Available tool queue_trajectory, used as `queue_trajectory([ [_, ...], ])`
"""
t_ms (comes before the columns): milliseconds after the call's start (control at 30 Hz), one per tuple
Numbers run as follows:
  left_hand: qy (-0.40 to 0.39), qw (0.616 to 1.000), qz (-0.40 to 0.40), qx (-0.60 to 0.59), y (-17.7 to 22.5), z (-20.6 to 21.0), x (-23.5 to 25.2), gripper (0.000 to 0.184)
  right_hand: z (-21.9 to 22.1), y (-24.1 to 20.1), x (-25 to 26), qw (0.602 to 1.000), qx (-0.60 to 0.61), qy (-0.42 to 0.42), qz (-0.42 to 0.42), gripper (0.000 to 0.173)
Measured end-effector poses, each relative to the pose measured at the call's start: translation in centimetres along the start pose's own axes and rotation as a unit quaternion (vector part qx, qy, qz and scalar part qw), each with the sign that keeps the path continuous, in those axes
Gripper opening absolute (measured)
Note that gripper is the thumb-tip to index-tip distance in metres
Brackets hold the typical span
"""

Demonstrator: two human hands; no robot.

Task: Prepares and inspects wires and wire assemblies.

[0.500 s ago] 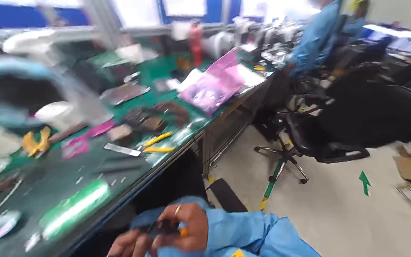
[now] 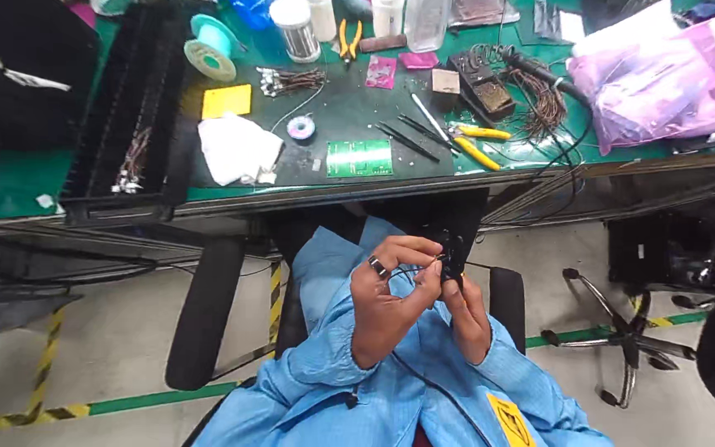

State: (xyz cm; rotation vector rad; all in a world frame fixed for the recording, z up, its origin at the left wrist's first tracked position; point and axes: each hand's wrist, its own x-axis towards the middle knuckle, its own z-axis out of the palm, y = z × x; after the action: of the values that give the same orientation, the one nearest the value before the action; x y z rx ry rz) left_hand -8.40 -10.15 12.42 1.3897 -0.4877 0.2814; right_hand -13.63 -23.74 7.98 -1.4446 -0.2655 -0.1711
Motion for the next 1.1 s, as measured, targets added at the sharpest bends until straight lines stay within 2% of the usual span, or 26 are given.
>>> queue_trajectory([
  [433, 0.026, 0.999, 0.004, 0.038, -0.39, -0.07, 0.04, 0.010, -0.32, 0.21, -0.05, 0.994, -0.109, 0.008, -0.015, 0.047],
  [1100, 0.024, 1.000, -0.012, 0.016, -0.92, -0.14, 0.18, 0.009, -0.53, 1.02, 0.08, 0.987, -0.158, 0.036, 0.017, 0.044],
])
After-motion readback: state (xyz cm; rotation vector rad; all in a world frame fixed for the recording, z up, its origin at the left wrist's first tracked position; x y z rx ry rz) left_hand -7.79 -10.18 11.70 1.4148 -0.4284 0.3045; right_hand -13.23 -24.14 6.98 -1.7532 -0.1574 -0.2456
